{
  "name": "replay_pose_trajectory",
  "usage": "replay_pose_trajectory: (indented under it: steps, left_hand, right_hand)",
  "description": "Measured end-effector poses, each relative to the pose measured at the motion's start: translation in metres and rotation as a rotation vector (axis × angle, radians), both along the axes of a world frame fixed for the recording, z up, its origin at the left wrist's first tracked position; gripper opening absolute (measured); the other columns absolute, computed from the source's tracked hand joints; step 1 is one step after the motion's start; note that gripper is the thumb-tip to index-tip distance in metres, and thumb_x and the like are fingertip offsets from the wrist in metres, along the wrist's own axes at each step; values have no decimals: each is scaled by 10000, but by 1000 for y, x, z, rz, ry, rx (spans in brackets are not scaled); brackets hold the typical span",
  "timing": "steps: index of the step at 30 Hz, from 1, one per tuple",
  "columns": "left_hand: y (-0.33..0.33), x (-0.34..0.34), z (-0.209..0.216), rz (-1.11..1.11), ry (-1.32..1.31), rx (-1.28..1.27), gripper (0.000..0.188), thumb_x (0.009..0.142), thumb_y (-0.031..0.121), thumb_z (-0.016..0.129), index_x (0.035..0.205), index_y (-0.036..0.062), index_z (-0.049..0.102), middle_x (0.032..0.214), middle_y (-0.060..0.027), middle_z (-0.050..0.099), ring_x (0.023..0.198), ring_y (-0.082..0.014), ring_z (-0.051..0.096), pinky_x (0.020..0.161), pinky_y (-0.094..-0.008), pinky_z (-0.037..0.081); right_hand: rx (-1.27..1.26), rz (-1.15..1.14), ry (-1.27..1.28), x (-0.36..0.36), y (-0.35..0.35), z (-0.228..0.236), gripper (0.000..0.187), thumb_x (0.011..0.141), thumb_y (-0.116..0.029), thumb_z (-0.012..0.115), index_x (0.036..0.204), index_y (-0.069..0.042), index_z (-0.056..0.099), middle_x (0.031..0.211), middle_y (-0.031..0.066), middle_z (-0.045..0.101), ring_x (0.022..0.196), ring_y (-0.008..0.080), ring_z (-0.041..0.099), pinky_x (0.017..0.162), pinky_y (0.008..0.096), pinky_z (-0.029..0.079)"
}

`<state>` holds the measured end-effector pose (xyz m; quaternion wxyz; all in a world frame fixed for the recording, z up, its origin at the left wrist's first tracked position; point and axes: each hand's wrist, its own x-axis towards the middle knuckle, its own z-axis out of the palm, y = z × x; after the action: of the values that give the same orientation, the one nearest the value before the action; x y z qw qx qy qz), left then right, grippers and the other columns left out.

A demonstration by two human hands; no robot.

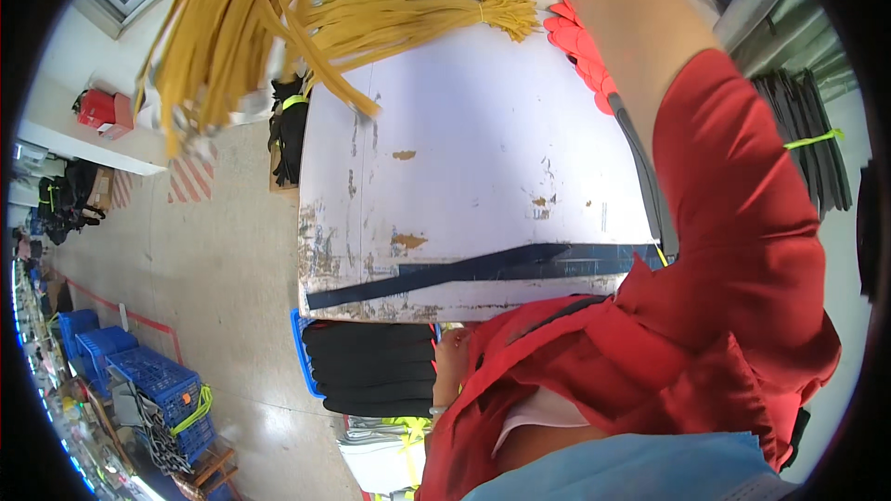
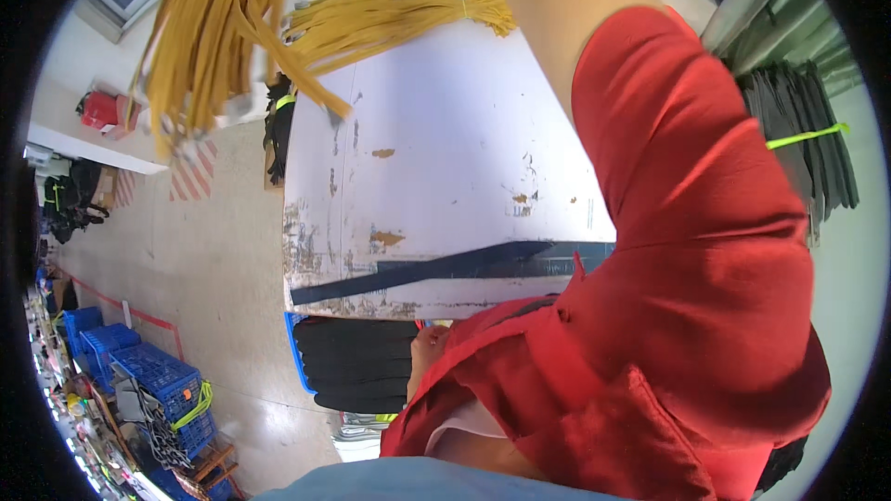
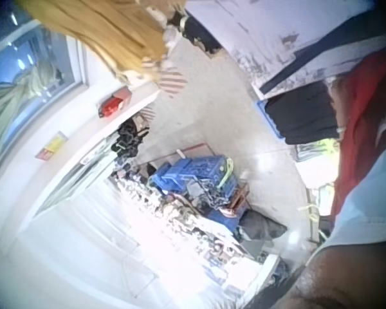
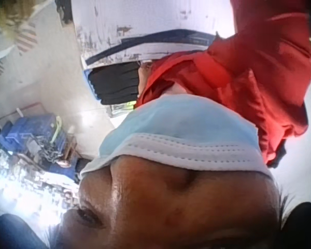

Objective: Applying small white labels to yellow fabric strips at a workbench.

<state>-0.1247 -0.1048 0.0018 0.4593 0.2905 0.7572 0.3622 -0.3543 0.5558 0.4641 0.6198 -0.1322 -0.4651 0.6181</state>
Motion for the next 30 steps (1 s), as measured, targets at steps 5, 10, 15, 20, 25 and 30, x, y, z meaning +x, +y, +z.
replay_pose_trajectory:
  steps: [5,10,15,20,25,30]
  left_hand:
    - [7,14,19,-4,-76,-167,165,838,119,635,963,19,673,894,-158,682,827,-271,672,728,-351,525]
    - [5,34,9,-2,-77,-160,182,838,118,640,981,8,660,917,-166,680,839,-272,673,732,-353,528]
    - [13,39,16,-7,-71,-142,178,838,87,638,992,-2,652,906,-160,680,833,-264,674,728,-343,531]
    - [33,20,36,23,-155,10,158,854,67,629,998,9,661,859,-99,663,773,-167,638,715,-287,513]
    - [119,-23,247,-265,-427,731,110,875,63,619,961,2,652,961,-121,623,869,-189,591,782,-296,475]
    - [108,-21,378,-782,-1016,1370,280,937,165,557,890,-95,650,850,-203,612,721,-307,591,662,-368,496]
  right_hand:
    - [-338,-158,-91,71,112,-174,378,758,-63,701,1103,4,563,1047,124,625,894,205,618,760,346,524]
    - [-712,-322,-217,153,81,-374,512,720,-84,730,1186,3,537,1123,116,615,973,206,604,828,344,509]
    - [-733,-458,-742,223,-4,-438,475,790,-161,675,1233,-84,521,1143,82,590,1030,215,563,856,382,484]
    - [-384,345,-807,267,-144,-429,270,814,-111,621,1082,-76,614,861,6,628,701,91,558,626,255,465]
    - [-179,876,-1007,321,-320,-412,203,910,-181,597,1077,-71,628,901,8,641,753,99,583,679,262,478]
    - [130,1146,-1315,361,-417,-379,283,824,-183,605,1060,-32,644,883,104,667,754,170,629,742,327,496]
